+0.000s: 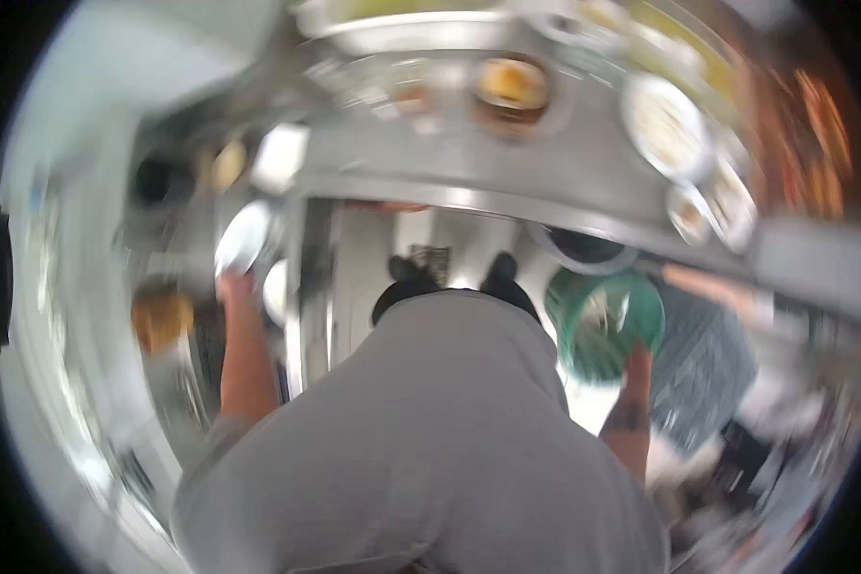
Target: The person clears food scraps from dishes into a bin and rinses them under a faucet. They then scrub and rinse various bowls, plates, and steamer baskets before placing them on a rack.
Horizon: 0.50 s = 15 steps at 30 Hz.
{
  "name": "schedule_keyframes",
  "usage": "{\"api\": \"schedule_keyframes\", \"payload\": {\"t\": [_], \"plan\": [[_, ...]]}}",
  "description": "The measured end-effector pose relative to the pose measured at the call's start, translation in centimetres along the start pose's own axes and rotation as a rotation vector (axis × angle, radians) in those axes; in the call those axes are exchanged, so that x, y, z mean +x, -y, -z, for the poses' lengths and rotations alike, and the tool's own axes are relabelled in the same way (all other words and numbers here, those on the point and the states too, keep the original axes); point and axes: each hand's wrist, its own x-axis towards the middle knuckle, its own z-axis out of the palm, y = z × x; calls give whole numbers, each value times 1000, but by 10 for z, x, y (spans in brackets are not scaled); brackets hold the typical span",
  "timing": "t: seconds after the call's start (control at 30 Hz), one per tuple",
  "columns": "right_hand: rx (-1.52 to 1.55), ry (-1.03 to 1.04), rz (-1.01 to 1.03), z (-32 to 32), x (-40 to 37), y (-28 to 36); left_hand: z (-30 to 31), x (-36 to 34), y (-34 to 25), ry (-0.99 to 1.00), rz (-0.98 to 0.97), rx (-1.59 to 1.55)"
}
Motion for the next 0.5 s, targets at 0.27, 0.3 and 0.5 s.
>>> {"api": "schedule_keyframes", "payload": {"t": [0.27,0.3,0.5], "plan": [[-518,-99,-421,-102,20,-14,80,4,-33,-394,-107,-124],[-615,-60,-426,-128,22,4,96,16,-33,-403,-100,-135],[-957,44,-172,-259,58,96,161,117,8,-319,126,-357]]}}
